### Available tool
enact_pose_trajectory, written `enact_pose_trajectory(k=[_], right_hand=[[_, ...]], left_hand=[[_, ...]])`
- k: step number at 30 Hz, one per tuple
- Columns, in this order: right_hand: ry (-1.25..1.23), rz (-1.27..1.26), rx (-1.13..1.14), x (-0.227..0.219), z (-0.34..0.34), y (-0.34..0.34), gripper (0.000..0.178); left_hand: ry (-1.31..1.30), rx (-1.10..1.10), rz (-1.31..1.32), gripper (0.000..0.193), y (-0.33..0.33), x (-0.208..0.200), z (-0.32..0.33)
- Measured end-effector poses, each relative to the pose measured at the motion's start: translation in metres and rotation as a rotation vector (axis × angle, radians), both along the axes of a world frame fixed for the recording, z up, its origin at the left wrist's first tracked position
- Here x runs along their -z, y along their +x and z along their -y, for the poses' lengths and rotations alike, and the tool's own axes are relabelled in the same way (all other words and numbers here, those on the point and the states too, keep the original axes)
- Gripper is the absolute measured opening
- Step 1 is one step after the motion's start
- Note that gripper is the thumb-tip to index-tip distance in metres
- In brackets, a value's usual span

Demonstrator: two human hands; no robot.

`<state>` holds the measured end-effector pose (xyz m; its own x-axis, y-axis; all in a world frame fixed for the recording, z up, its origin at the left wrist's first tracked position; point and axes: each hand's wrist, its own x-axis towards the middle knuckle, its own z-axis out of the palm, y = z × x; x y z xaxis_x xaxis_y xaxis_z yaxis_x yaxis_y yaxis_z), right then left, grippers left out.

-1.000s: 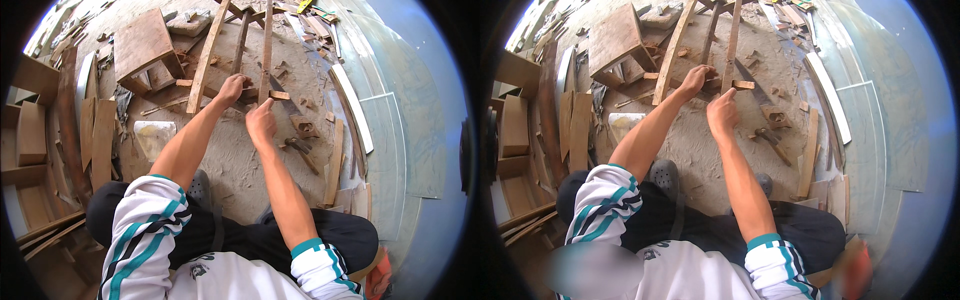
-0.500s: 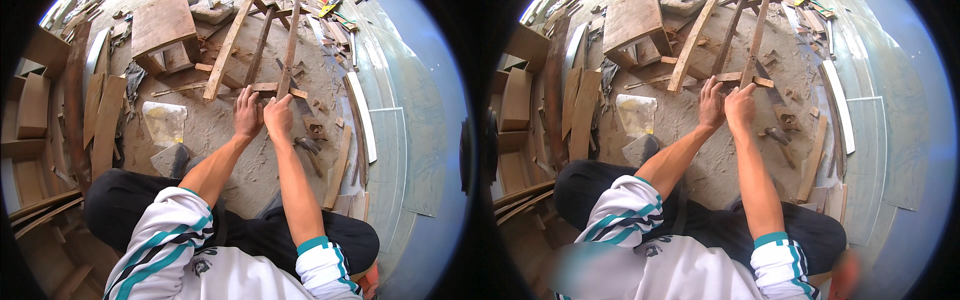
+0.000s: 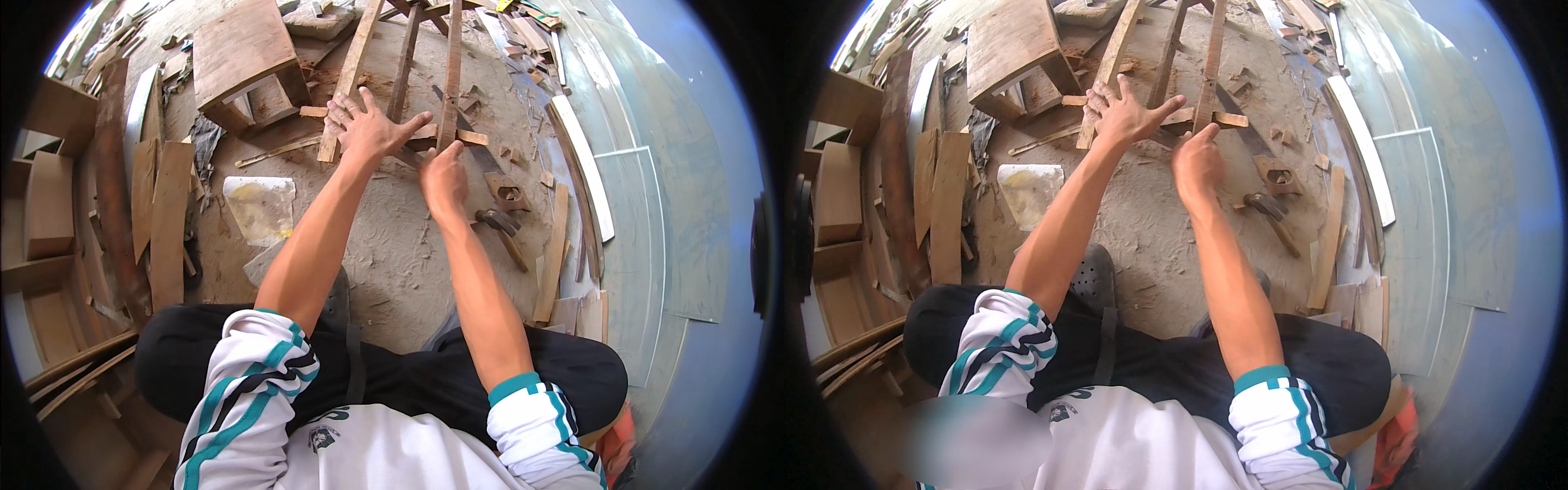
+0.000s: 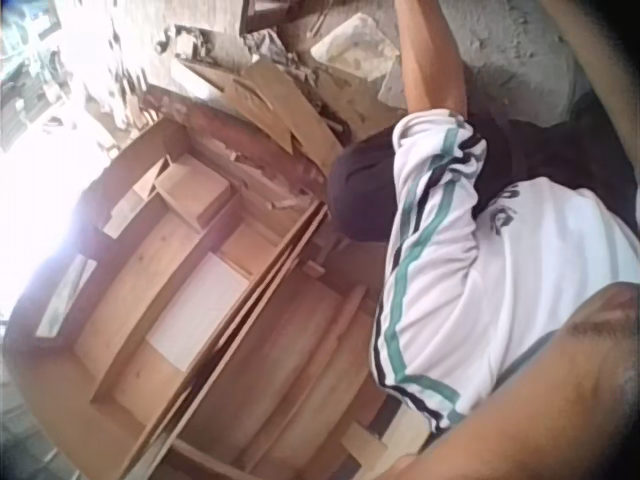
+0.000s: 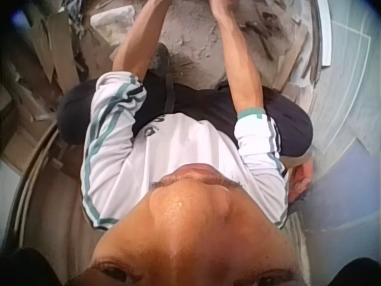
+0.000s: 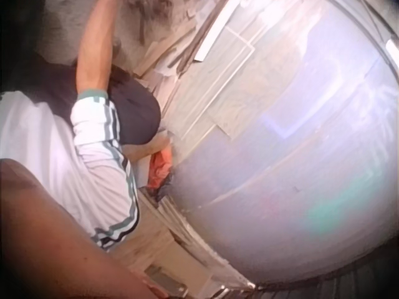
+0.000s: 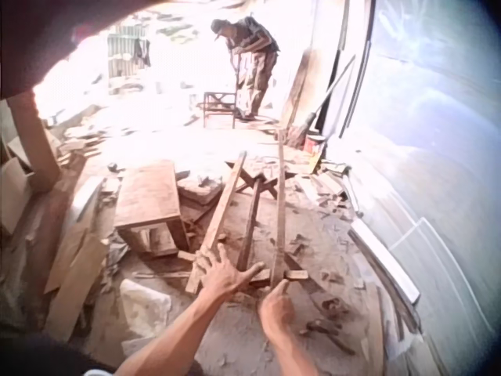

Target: The person sits on the floor and assembles a wooden frame by fitting small wooden pieces into slots. They use a hand saw to trim a larger plank and repeatedly test the fit of the components.

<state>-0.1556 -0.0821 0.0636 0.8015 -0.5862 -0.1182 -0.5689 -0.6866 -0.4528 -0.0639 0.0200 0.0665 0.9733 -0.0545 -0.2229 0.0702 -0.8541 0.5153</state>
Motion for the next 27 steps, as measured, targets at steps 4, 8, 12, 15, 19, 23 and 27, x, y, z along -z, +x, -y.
enact_pose_trajectory(k=[4,8,12,15,19,23,27], right_hand=[[0.036,-0.017,0.010,-0.006,-0.004,0.003,0.038],[0.049,-0.007,0.001,-0.001,0.000,0.003,0.039],[0.068,0.055,-0.002,0.004,0.000,0.000,0.035],[0.122,0.080,-0.013,0.002,0.003,0.000,0.035],[0.196,0.062,0.045,0.003,0.005,0.001,0.036],[0.272,0.057,0.025,-0.002,0.011,-0.002,0.045],[0.444,0.112,-0.035,0.010,0.022,-0.005,0.062]], left_hand=[[0.099,0.025,-0.023,0.154,0.002,0.000,0.009],[0.124,0.047,-0.008,0.154,-0.001,0.011,0.018],[0.076,0.166,-0.005,0.135,0.004,0.007,0.031],[-0.196,0.374,0.047,0.114,0.008,0.017,0.048],[-0.588,0.262,-0.063,0.089,0.003,0.016,0.073],[-0.345,0.298,-0.073,0.078,0.015,0.029,0.081],[-0.400,0.305,-0.063,0.067,0.021,0.046,0.079]])
